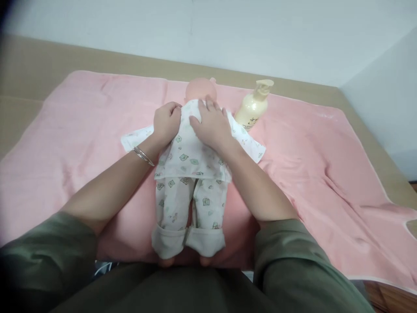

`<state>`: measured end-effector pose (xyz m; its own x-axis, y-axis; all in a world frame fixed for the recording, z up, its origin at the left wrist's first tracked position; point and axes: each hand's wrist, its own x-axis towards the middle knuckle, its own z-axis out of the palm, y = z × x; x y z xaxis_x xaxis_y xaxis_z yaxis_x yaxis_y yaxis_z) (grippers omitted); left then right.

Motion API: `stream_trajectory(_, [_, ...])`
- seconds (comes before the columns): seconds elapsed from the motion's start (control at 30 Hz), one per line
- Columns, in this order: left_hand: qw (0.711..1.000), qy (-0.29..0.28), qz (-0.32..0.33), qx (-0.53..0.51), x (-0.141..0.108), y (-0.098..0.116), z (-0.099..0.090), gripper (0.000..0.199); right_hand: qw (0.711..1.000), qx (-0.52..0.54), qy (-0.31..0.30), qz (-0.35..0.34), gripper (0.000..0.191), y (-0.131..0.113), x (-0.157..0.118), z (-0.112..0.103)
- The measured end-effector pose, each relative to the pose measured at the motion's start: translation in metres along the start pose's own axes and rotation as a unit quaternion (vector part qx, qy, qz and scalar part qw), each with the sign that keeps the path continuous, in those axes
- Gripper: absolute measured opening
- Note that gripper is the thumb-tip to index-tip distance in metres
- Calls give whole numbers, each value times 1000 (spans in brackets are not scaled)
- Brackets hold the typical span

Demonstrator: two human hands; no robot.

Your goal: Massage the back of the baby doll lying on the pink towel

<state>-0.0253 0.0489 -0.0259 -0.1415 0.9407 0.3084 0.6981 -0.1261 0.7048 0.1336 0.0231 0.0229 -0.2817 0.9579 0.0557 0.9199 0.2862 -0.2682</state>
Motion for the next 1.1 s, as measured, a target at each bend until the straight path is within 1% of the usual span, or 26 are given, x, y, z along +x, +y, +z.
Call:
stream_trajectory(0.03, [1000, -1, -1, 3, 0, 1, 0, 32, 1000, -6, 1, 30, 71, -2, -5, -1])
stream_trajectory(0.1, [1000, -2, -2, 8, -1, 2, -1, 33, 998, -39, -2, 57, 76, -15, -24, 0])
stream_trajectory(0.13, [1000, -3, -3, 12, -1, 2, -1, 34, 997, -61, -10, 46, 76, -24, -36, 2])
stream_trajectory(0.2, [1000, -6, -5, 19, -2, 3, -1, 34, 996, -92, 4, -12, 72, -41, -55, 5])
stream_trajectory(0.23, [1000, -7, -6, 23, -1, 3, -1, 34, 994, -100, 4, -45, 70, -46, -60, 7])
stream_trajectory(0.3, [1000, -8, -6, 28, -1, 3, -1, 33, 990, -99, -6, -105, 68, -46, -56, 7])
stream_trajectory(0.37, [999, -10, -1, 30, -1, 3, -2, 34, 986, -81, -32, -142, 68, -32, -38, 3])
stream_trajectory(0.4, [999, -12, 2, 32, -1, 3, -2, 35, 986, -67, -52, -143, 69, -23, -27, 0])
stream_trajectory(0.47, [999, -19, 7, 34, 0, 3, -3, 35, 991, -37, -75, -108, 71, -3, -9, -7])
stream_trajectory(0.53, [999, -24, 5, 35, 0, 3, -3, 34, 997, -17, -73, -30, 79, 9, -3, -13])
stream_trajectory(0.6, [999, -24, -1, 35, 0, 3, -3, 33, 997, -18, -55, 48, 86, 7, -12, -13])
stream_trajectory(0.63, [999, -25, -5, 34, 0, 3, -3, 33, 996, -27, -44, 72, 88, 1, -21, -10])
stream_trajectory(0.67, [999, -25, -8, 33, 0, 3, -3, 33, 996, -38, -28, 81, 86, -7, -31, -6])
stream_trajectory(0.73, [999, -25, -11, 26, 0, 3, -3, 32, 996, -67, 3, 56, 79, -26, -50, 4])
stream_trajectory(0.77, [999, -24, -12, 22, 0, 2, -3, 32, 996, -79, 21, 30, 77, -34, -56, 8])
stream_trajectory(0.83, [999, -25, -13, 16, 1, 2, -4, 30, 995, -90, 27, -24, 74, -43, -59, 14])
stream_trajectory(0.9, [999, -30, -12, 21, 1, 2, -5, 28, 993, -80, 8, -80, 71, -40, -49, 13])
stream_trajectory(0.97, [999, -34, -14, 33, 1, 1, -6, 26, 993, -53, -22, -103, 67, -27, -33, 6])
stream_trajectory(1.0, [999, -34, -16, 39, 1, 0, -7, 25, 995, -36, -31, -85, 66, -19, -25, 1])
stream_trajectory(1.03, [998, -33, -20, 42, 2, 0, -7, 25, 998, -22, -33, -50, 66, -11, -18, -3])
stream_trajectory(1.1, [998, -33, -25, 42, 3, -1, -8, 25, 999, -2, -26, 39, 73, 0, -10, -10])
